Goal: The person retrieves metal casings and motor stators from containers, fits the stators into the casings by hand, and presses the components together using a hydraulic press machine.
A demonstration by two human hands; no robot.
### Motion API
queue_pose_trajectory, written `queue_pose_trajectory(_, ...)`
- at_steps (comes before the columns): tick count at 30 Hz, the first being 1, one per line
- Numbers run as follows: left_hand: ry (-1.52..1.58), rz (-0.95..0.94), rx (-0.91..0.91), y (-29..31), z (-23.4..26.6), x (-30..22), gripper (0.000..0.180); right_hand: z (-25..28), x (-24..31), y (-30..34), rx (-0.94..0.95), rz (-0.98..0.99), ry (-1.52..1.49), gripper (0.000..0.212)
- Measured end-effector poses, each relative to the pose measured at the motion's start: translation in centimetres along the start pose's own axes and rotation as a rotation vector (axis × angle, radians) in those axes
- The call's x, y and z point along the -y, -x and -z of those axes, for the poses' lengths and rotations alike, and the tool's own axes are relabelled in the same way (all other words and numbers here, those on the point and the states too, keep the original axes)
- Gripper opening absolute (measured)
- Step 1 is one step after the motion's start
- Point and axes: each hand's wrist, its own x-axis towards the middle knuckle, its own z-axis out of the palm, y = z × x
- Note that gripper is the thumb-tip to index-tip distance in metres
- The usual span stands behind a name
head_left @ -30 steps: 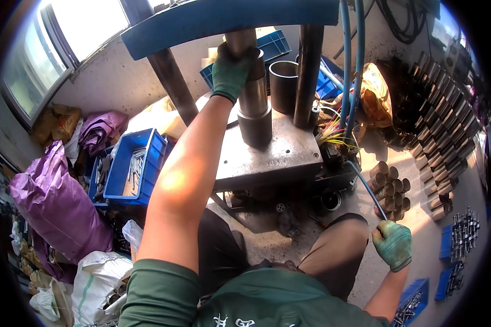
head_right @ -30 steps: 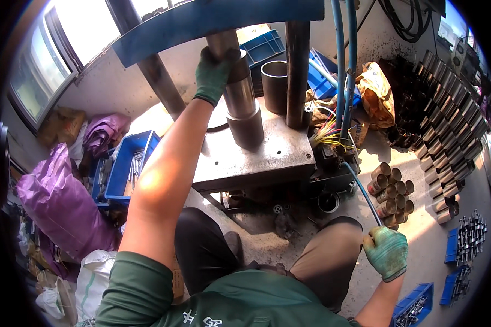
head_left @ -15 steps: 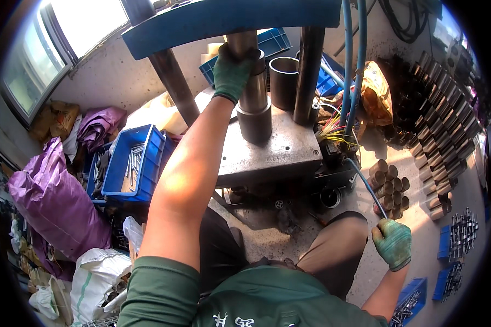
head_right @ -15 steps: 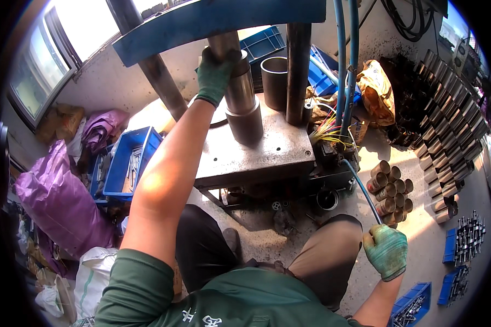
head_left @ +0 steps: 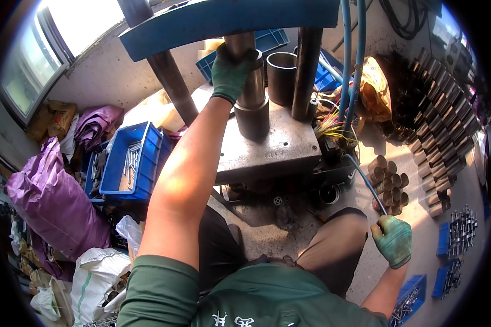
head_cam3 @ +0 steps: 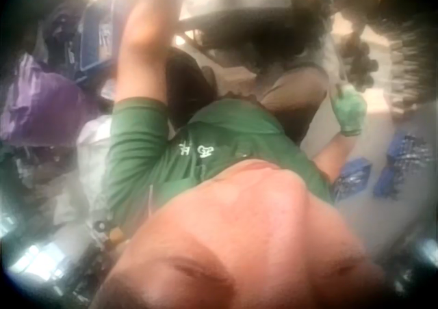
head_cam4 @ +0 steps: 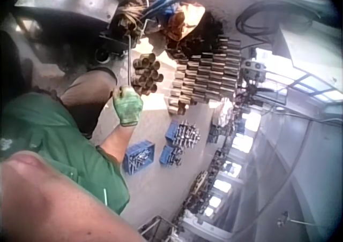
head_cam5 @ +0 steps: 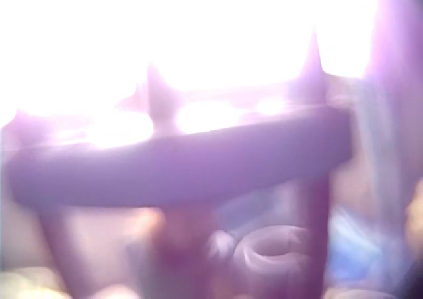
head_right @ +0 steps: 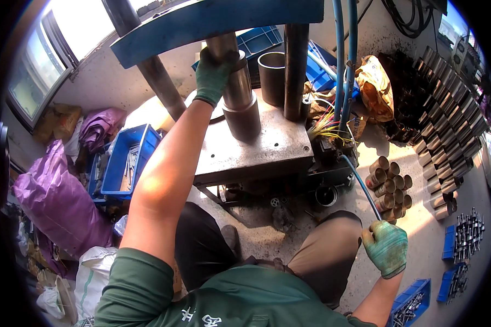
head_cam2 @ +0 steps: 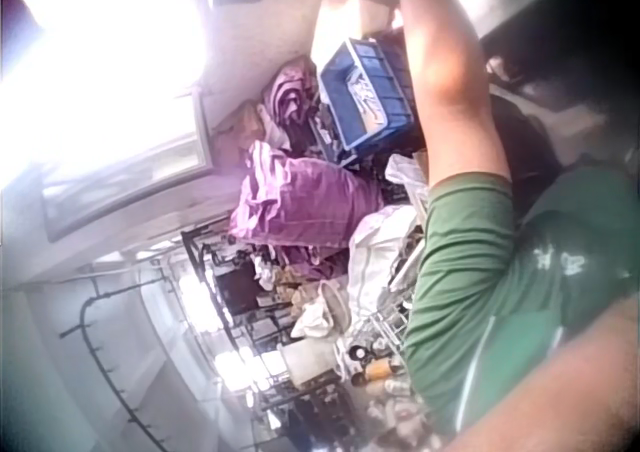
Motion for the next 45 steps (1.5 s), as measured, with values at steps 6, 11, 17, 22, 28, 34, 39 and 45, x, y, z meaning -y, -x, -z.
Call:
queue_pose_trajectory(6,0.014,0.004,0.009,0.1,-0.6,1.2,0.084,0.1,0.1,0.0,-0.014,0.007,0.004,0.018)
queue_pose_trajectory(11,-0.004,-0.009,-0.016,0.5,-0.4,1.4,0.081,0.1,0.0,-0.2,0.002,0.038,0.024,0.019)
queue_pose_trajectory(17,0.014,0.005,0.006,1.3,-0.8,1.5,0.083,0.4,-0.1,-0.5,-0.012,0.032,0.018,0.021)
queue_pose_trajectory(22,0.041,-0.045,-0.001,1.2,-0.7,1.9,0.087,1.5,-0.8,-2.1,-0.001,0.070,-0.142,0.016)
queue_pose_trajectory(28,-0.007,-0.031,0.005,1.1,-0.1,2.1,0.089,5.4,0.7,-15.7,-0.457,0.260,-0.078,0.021)
queue_pose_trajectory(34,-0.028,-0.027,0.052,0.8,-0.2,1.3,0.089,6.3,-1.9,-26.7,-0.598,0.279,-0.023,0.017)
queue_pose_trajectory(39,-0.246,-0.115,0.169,-0.8,1.3,0.9,0.090,6.8,-1.0,-29.4,-0.506,0.145,0.098,0.035)
queue_pose_trajectory(45,-0.022,-0.274,-0.105,2.2,0.5,-0.3,0.089,7.8,-2.1,-29.5,-0.374,-0.041,0.040,0.068)
